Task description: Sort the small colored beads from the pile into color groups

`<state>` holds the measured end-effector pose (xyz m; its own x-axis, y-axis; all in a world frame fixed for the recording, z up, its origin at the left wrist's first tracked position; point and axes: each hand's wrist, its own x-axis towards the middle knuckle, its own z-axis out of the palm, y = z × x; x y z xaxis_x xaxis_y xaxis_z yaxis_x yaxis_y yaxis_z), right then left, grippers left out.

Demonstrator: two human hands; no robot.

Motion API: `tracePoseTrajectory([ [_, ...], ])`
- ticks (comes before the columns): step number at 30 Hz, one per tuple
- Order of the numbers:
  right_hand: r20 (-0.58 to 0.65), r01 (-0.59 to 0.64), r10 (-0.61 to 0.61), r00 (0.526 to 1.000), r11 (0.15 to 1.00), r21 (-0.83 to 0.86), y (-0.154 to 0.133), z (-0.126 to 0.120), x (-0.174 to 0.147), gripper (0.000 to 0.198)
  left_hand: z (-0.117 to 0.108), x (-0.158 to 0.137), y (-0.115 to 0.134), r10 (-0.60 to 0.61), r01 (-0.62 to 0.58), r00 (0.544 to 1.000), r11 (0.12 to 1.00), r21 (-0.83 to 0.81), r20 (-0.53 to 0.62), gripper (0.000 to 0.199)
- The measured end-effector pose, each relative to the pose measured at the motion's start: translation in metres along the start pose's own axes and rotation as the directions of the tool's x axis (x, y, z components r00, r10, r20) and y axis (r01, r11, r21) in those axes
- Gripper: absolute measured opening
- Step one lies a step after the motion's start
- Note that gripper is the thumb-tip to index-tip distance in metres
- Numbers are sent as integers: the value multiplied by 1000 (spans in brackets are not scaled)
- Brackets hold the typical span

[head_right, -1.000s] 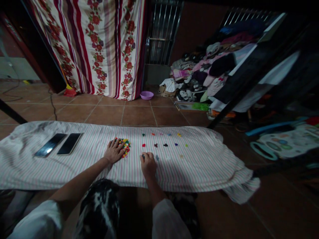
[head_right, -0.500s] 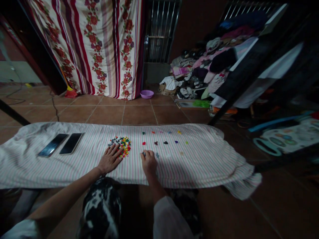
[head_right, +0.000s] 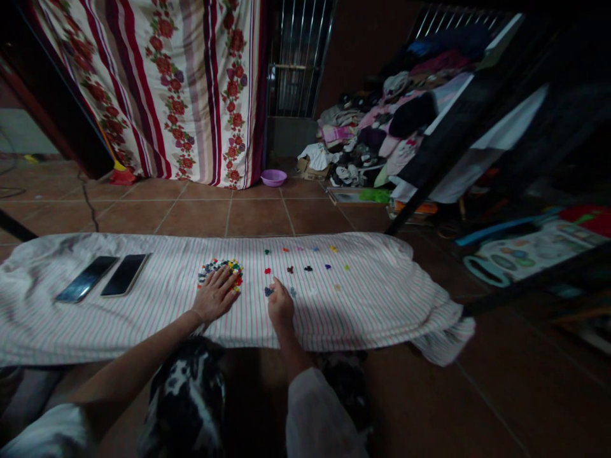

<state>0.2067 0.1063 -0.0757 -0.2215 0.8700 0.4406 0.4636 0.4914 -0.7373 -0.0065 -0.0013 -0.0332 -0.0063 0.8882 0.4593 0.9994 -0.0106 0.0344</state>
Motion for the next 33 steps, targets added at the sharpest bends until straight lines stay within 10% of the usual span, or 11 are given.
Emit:
tracePoseTrajectory([
  [16,-62,3,-2,998,1000,7,-11,-8,2,41,-10,-48,-36,92,-93,996,994,-59,-22,47],
  [33,30,82,-83,996,996,40,-40,-15,2,38,1,-62,-45,-144,109,983,957,-270,-111,49],
])
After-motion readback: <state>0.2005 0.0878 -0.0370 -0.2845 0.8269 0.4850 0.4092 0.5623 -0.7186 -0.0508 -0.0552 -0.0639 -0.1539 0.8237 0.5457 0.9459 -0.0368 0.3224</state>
